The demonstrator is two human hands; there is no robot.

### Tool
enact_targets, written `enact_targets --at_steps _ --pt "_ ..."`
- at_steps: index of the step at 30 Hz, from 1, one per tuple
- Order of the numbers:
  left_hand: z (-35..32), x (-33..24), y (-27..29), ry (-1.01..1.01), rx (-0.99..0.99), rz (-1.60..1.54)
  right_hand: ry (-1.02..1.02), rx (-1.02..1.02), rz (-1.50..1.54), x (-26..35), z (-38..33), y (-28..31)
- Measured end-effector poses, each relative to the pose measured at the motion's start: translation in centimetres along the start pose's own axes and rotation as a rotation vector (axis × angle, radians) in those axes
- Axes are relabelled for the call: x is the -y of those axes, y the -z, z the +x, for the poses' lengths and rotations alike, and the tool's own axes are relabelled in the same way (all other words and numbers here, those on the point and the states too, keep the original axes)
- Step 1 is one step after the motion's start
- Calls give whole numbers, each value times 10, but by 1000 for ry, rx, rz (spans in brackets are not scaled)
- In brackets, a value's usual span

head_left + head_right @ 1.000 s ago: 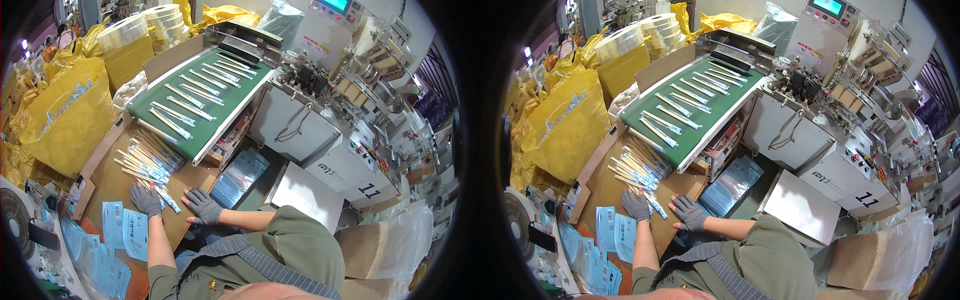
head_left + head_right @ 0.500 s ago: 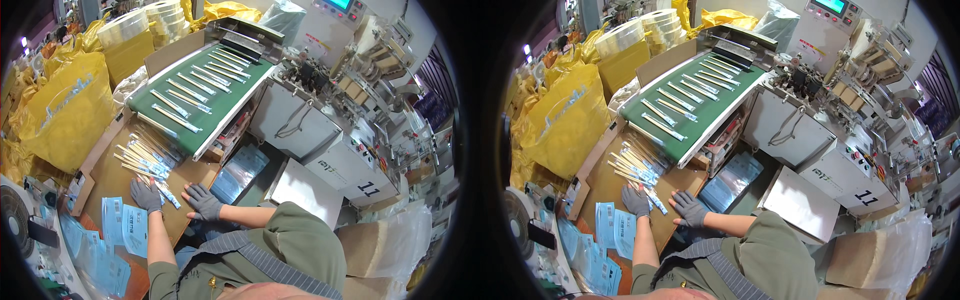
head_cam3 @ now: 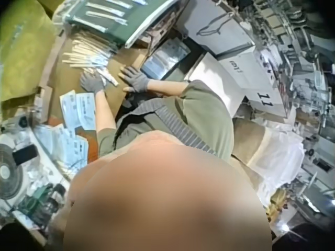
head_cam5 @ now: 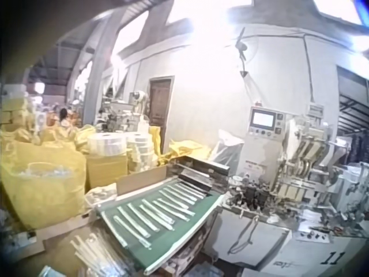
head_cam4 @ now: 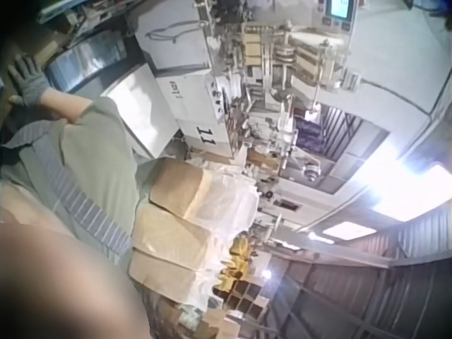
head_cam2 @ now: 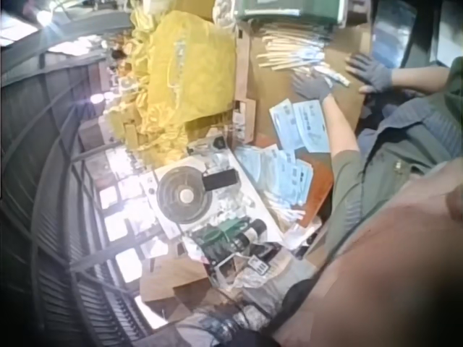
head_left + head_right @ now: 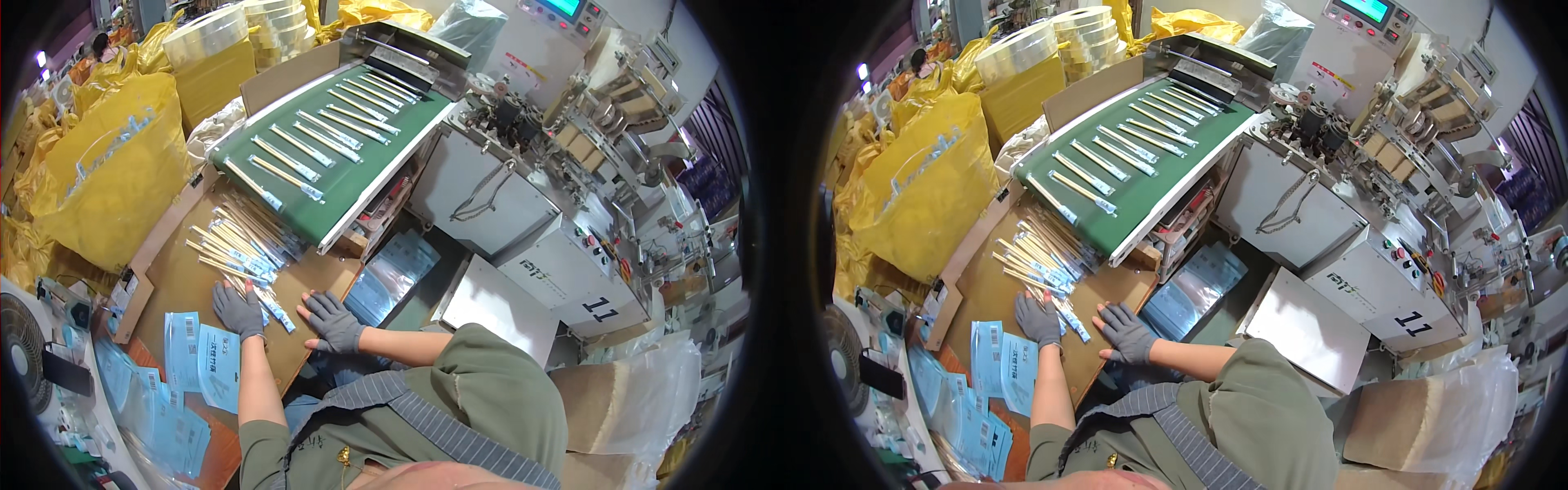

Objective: Packaging bundles of sticks into blue plastic bags at a manufacturing station.

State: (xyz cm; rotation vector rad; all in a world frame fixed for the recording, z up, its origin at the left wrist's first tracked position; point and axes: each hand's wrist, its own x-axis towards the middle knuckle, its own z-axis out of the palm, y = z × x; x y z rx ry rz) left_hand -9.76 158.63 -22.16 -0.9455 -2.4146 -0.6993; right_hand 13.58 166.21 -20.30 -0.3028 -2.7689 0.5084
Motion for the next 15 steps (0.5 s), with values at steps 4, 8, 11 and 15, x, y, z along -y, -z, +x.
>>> enact_targets --at_steps 4,8,11,15 --pt "-1 3 0 3 4 -2 -6 14 5 2 0 1" --pt "1 0 3 12 14 -3 -5 7 -2 4 0 6" --pt "3 -4 3 1 14 -4 -5 -11 -5 3 0 7" --pt "0 1 4 25 23 -3 16 -15 5 4 3 3"
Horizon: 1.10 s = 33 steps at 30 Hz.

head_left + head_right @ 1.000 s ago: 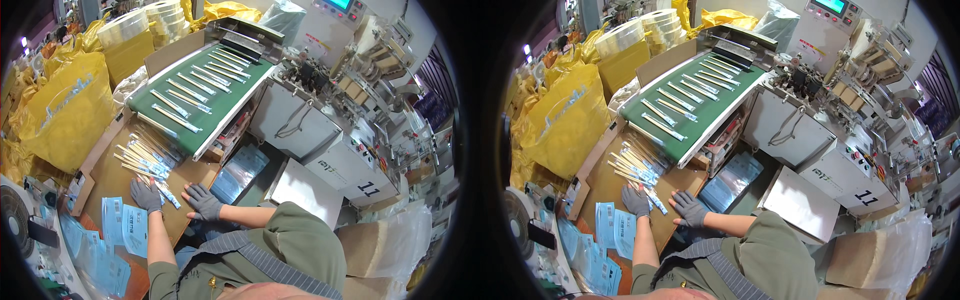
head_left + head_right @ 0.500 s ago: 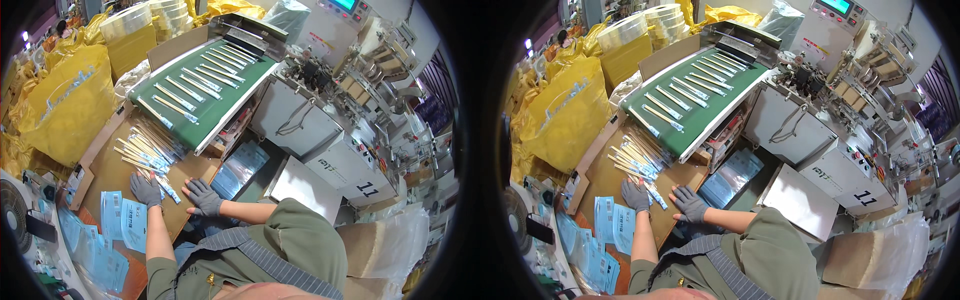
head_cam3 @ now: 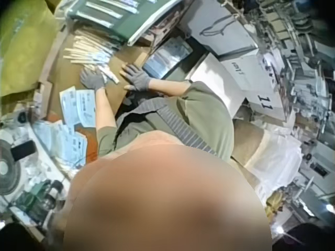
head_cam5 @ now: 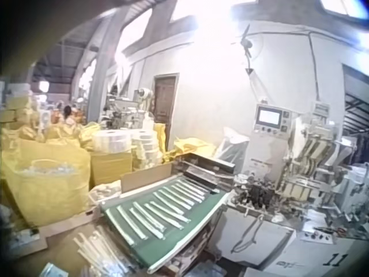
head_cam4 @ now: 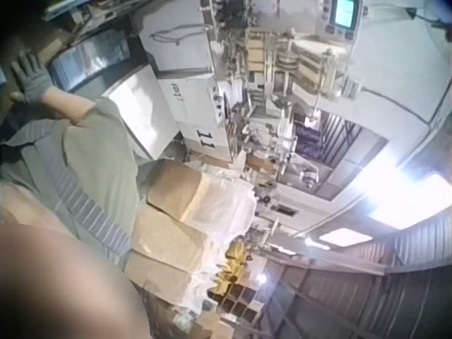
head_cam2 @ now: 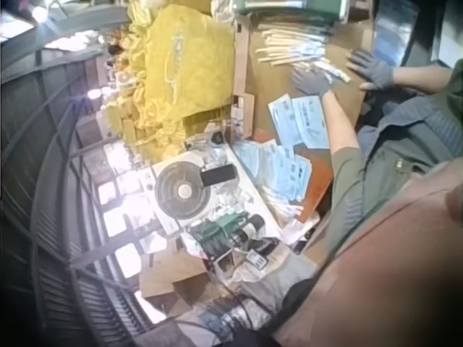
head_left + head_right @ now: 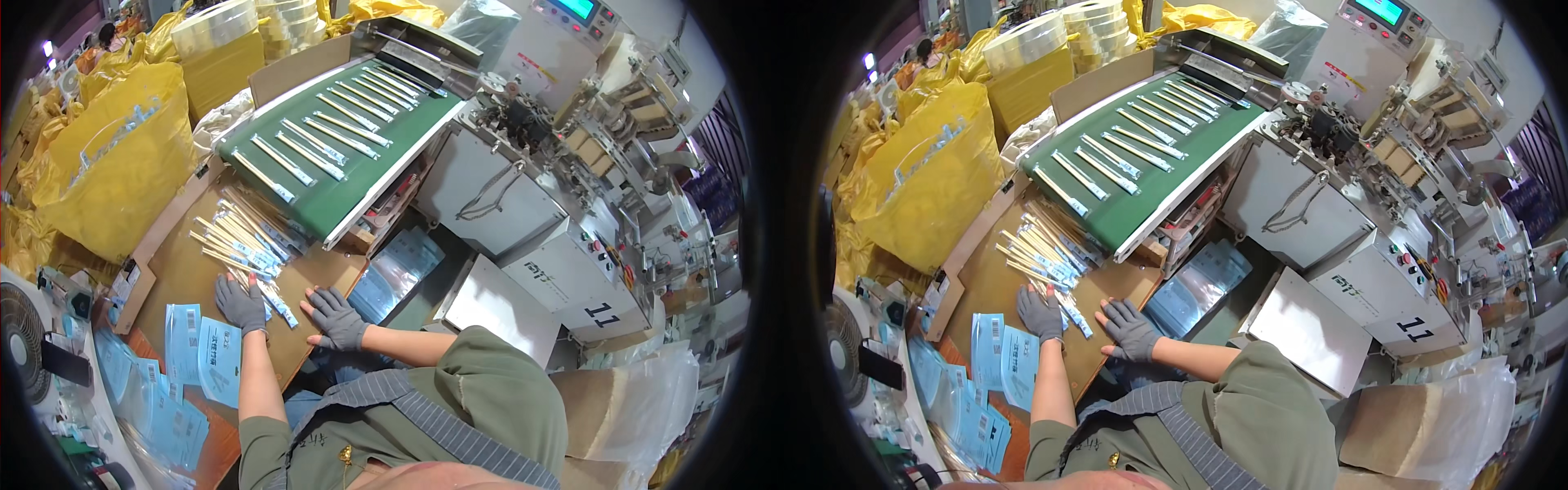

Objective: Packaging bundles of sticks into blue plastic bags at a manufacturing station.

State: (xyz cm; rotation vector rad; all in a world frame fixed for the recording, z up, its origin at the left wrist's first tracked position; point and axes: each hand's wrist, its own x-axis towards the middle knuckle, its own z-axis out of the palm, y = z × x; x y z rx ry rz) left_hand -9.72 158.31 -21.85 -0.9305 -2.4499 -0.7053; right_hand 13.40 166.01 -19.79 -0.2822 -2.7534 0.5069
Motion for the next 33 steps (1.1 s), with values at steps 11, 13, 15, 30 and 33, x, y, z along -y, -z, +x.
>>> enact_targets --at_steps 11,13,15,30,33 --pt "0 -6 -2 6 18 13 -15 -21 -21 1 -2 8" --pt "0 -6 -1 -18 -2 -7 -20 -15 -20 1 -3 9" --pt "-1 -5 -1 -11 -3 4 -29 2 -20 2 -2 10" --pt "1 0 -2 43 -68 -55 335 97 246 27 31 7" --pt "3 -1 3 32 -55 -49 305 48 278 11 58 -1"
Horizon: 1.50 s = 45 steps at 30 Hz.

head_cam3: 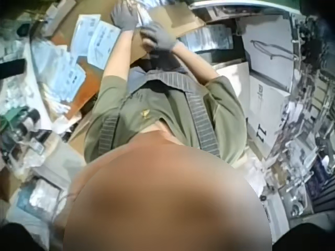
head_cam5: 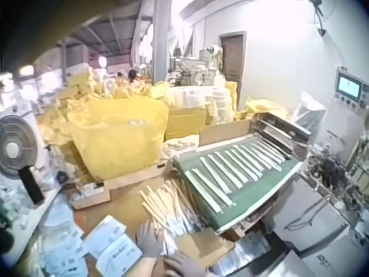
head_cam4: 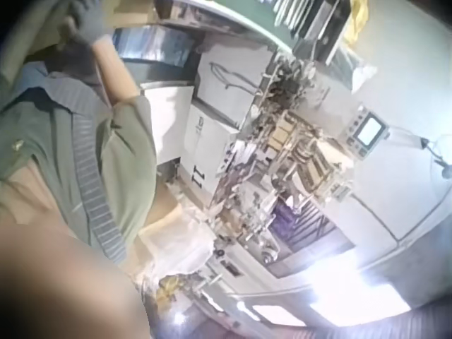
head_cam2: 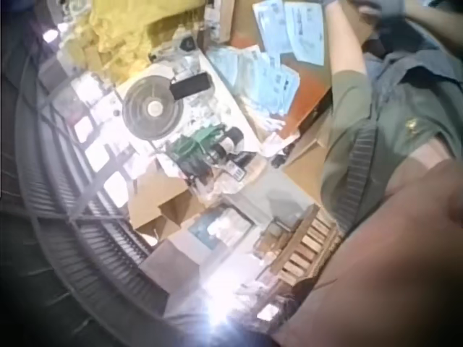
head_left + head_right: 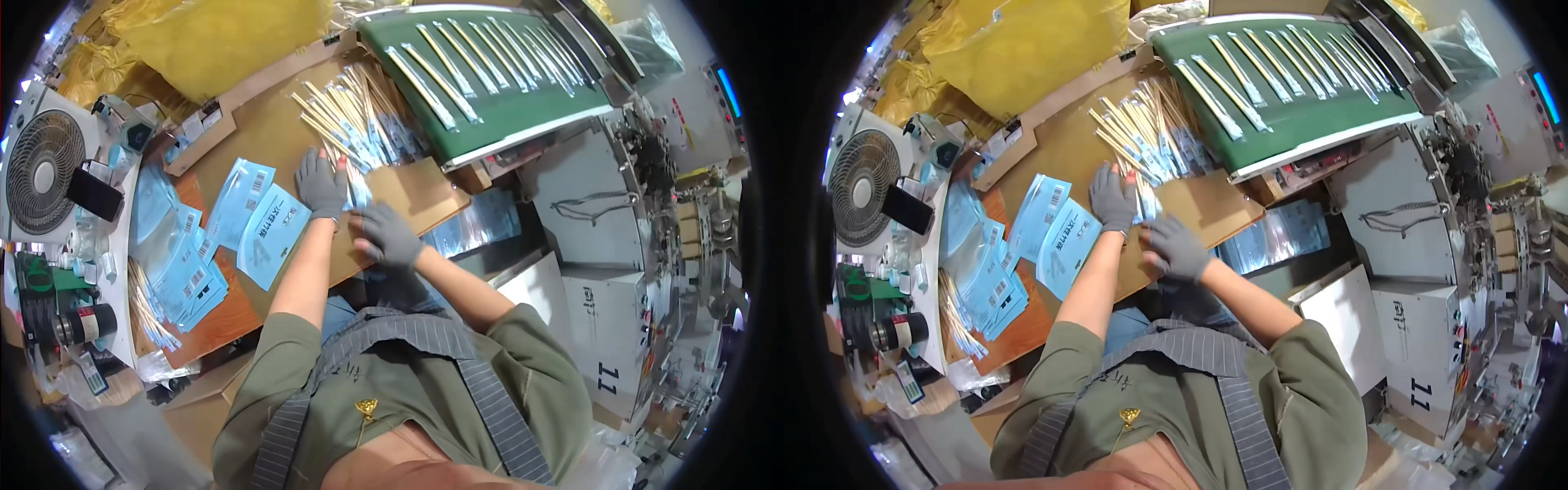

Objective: Packaging bundles of sticks into blue plastic bags at a manufacturing station.

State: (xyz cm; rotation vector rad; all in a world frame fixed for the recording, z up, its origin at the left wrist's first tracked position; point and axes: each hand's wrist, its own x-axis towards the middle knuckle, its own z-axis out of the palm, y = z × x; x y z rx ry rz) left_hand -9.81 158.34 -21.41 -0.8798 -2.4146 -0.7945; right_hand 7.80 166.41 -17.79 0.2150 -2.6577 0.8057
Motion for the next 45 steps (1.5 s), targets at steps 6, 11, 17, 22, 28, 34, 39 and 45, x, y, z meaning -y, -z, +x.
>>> enact_targets --at_steps 6,11,17,22,28,34,39,45 --pt "1 -9 -2 0 50 24 -158 -110 116 -8 7 24" --pt "5 4 -14 170 10 -21 -150 -406 62 2 7 77" --pt "37 8 -32 227 68 82 -171 -662 -327 -54 26 152" --pt "43 6 -36 31 155 94 -558 -788 -488 -159 37 183" --pt "47 1 -32 -29 192 -41 -788 -750 -688 -312 24 280" --pt "44 -1 -6 30 197 -38 -1313 -524 -864 -381 26 355" --pt "55 -18 -21 -14 240 -129 -1061 -492 -424 -479 -75 434" --pt "40 -1 -13 25 196 -74 -474 -274 -216 -317 69 273"
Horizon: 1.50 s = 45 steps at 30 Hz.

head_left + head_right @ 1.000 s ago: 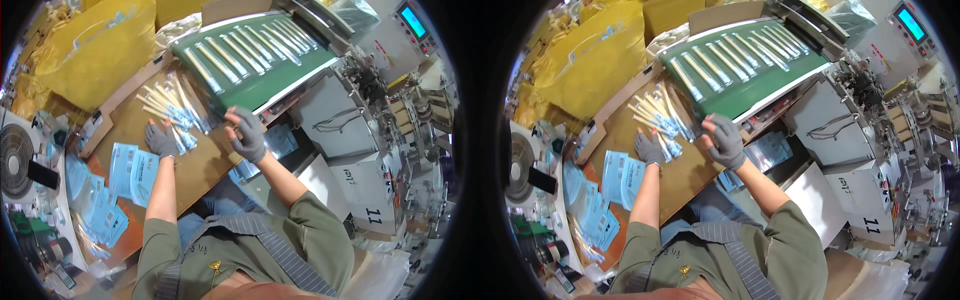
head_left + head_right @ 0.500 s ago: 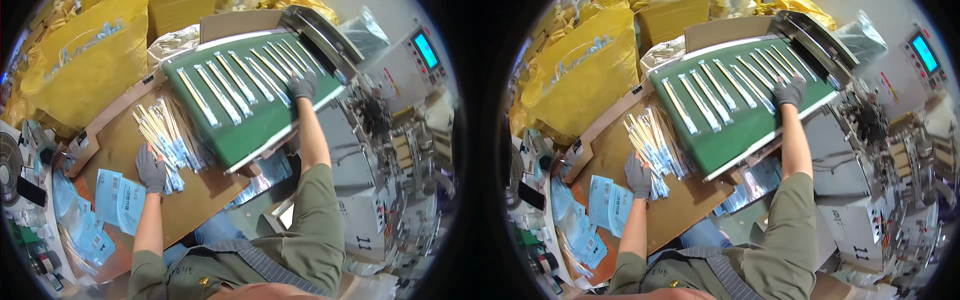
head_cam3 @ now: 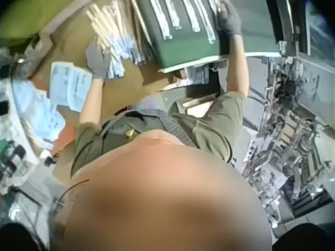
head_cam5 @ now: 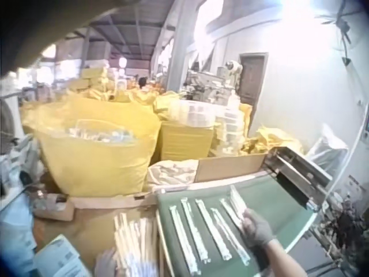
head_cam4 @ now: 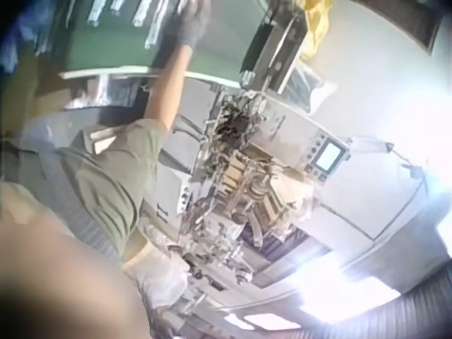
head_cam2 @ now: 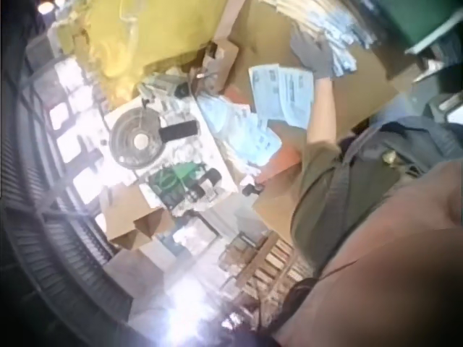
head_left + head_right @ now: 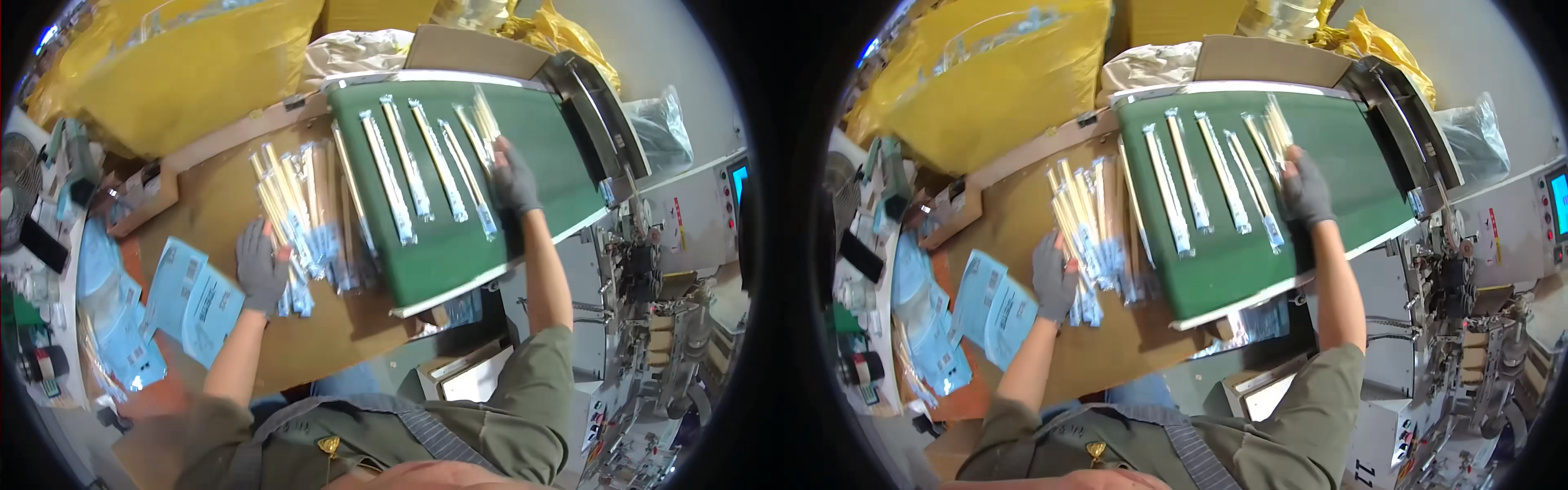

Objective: Packaging bundles of sticks into blue plastic bags at a manufacturing station.

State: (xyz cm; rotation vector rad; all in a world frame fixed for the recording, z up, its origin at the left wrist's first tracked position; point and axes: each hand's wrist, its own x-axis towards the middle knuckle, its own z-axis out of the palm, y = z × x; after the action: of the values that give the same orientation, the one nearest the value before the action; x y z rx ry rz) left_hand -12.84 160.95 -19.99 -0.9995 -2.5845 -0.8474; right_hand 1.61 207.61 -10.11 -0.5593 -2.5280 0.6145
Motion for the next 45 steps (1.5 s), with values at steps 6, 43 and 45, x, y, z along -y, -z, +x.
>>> enact_targets --at_steps 6,43,45 --pt "18 -4 -16 425 -14 -382 268 166 -222 192 -59 -85" --pt "-71 -84 167 291 803 -1609 44 251 1270 385 -186 -52" --pt "-114 -101 160 515 816 -1923 -352 884 1340 348 -191 -50"
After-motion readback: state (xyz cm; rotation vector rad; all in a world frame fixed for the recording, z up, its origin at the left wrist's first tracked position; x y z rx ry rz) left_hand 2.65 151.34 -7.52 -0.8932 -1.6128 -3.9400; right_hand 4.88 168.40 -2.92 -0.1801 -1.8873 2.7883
